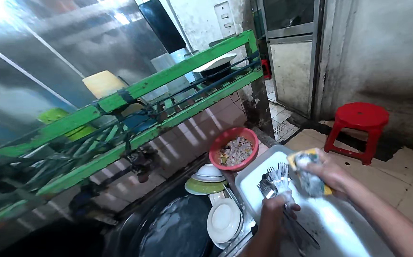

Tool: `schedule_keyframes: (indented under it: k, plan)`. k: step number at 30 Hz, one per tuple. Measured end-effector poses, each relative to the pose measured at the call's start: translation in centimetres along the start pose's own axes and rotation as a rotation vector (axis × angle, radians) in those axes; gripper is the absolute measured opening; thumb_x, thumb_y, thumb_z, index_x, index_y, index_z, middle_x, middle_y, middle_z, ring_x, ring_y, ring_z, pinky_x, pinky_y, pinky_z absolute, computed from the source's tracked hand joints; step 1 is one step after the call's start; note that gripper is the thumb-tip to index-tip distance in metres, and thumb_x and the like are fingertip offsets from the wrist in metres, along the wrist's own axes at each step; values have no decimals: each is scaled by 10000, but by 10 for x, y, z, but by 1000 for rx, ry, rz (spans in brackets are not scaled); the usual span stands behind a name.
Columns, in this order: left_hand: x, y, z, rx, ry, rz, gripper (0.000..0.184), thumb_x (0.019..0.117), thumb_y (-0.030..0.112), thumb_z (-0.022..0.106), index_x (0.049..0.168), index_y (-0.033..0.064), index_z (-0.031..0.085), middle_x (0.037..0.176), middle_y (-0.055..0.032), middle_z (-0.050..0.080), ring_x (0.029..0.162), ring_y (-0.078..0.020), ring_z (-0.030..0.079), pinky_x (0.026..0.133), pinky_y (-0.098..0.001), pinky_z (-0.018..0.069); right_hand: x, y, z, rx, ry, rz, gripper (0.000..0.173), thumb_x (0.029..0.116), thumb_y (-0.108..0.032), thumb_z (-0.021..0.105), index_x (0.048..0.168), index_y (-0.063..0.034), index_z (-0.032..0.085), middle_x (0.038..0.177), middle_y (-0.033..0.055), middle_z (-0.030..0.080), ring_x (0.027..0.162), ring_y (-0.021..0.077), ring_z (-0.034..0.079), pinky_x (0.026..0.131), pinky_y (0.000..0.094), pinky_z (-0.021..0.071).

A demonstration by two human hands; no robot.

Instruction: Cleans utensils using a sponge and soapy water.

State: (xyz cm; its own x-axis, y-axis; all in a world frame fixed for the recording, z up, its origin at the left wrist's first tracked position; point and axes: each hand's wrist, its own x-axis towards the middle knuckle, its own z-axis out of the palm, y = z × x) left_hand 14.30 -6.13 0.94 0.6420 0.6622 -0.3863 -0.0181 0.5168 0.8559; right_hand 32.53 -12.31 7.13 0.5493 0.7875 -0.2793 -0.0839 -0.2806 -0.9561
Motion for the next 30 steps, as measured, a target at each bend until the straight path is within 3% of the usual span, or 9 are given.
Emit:
schedule_keyframes:
  k: [3, 7, 10, 12, 17, 22, 24, 27, 30]
  plan:
    - [-3, 4, 7, 53, -8, -28, 161, 1007, 120, 588, 1029, -30, 639, 786, -112, 710, 667, -188, 698, 596, -318, 589, -4, 10, 13, -180, -173, 20, 521, 865, -116, 798, 1347, -67, 603, 1217, 141, 675, 1087, 223, 672, 968, 430, 551]
    - [-2, 5, 8, 67, 94, 17, 231, 1044, 151, 552, 1098, -63, 621, 800, -145, 717, 665, -211, 704, 611, -333, 595, 1, 13, 22, -168, -63, 26, 495, 843, -63, 806, 1308, -61, 636, 1225, 148, 678, 1109, 222, 669, 979, 429, 545]
    - [-1, 2, 5, 39, 38, 69, 180, 1017, 77, 526, 917, -17, 643, 709, -76, 664, 632, -157, 655, 608, -302, 570, -4, 20, 26, -202, -100, 32, 494, 855, -126, 797, 1317, -81, 627, 1241, 140, 670, 1128, 231, 659, 991, 459, 534]
    - [-2, 3, 5, 30, -28, 15, 250, 1011, 83, 482, 813, 39, 627, 651, -32, 623, 590, -119, 613, 573, -274, 532, -6, 23, 25, -212, -139, 38, 518, 849, -148, 802, 1329, -86, 618, 1269, 142, 653, 1158, 240, 640, 1007, 471, 519]
    - [-7, 17, 14, 5, -76, -246, 286, 1070, 226, 517, 883, 49, 642, 643, -38, 608, 524, -114, 585, 496, -262, 513, -2, 9, -3, -208, -230, 42, 476, 856, -123, 803, 1298, -102, 627, 1179, 121, 693, 1045, 211, 692, 927, 421, 573]
    - [-3, 13, 14, -75, -9, -167, 212, 1028, 116, 572, 859, 14, 649, 666, -63, 635, 578, -150, 633, 557, -282, 554, -11, -10, -22, -89, -158, 70, 469, 934, -81, 725, 1371, -69, 554, 1077, 144, 688, 891, 214, 699, 808, 389, 596]
    - [-2, 12, 13, -114, 40, -157, 165, 1022, 99, 585, 924, -15, 653, 729, -99, 676, 619, -180, 672, 568, -299, 575, -13, -12, -27, -8, -108, 72, 473, 946, -63, 699, 1385, -63, 522, 1032, 156, 685, 837, 225, 703, 755, 384, 606]
    - [-2, 11, 15, -104, 66, -145, 136, 1008, 85, 601, 973, -37, 650, 767, -129, 702, 635, -196, 694, 572, -307, 586, -16, -9, -22, -3, -137, 98, 526, 924, -71, 725, 1401, -66, 503, 1087, 154, 675, 894, 223, 703, 796, 386, 604]
    - [-2, 5, 11, -43, 27, -69, 170, 1001, 45, 555, 870, -20, 642, 701, -91, 668, 597, -154, 653, 559, -275, 559, -15, 7, -1, -196, -227, 69, 525, 877, -147, 797, 1348, -71, 581, 1181, 146, 677, 1039, 228, 687, 920, 425, 573]
